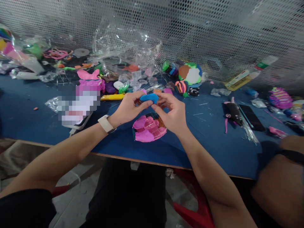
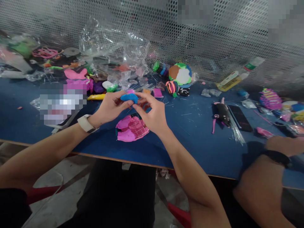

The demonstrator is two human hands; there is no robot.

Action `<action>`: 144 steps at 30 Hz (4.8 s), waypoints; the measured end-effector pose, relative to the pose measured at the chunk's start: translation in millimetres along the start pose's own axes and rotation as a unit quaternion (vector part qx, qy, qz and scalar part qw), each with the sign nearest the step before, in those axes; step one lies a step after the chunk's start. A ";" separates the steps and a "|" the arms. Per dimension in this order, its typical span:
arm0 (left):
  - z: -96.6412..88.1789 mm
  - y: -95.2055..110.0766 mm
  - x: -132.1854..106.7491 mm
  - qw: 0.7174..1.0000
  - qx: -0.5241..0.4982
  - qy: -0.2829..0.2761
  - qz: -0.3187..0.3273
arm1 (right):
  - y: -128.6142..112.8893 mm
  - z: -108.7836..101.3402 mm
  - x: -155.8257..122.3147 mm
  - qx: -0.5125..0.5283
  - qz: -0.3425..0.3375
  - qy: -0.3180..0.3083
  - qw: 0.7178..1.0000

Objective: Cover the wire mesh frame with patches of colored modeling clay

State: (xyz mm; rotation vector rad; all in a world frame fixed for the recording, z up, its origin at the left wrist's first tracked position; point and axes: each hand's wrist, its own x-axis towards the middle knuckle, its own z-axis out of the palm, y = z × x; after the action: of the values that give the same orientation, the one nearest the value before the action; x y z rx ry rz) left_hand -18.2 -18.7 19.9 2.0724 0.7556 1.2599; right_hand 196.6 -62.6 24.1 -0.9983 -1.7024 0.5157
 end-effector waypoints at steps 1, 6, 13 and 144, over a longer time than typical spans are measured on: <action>-0.5 -0.3 0.2 1.000 0.012 -0.006 0.000 | -1.4 -0.5 -0.1 -0.011 -0.006 -0.004 1.000; 1.8 -1.4 -2.5 0.999 0.041 -0.028 0.012 | -8.9 -2.5 0.2 -0.067 -0.029 0.014 0.997; 5.3 -0.5 -6.0 0.999 -0.008 -0.037 -0.006 | -8.7 0.2 1.0 0.002 0.025 0.040 0.999; 4.6 8.7 -4.7 0.999 -0.033 0.022 -0.019 | -12.0 -6.5 4.6 0.052 0.073 0.004 0.996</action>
State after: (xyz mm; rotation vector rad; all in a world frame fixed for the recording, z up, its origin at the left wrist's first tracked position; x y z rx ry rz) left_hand -14.5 -28.7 21.8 1.9745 0.7599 1.2960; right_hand 197.7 -66.4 37.9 -1.0536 -1.5869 0.6878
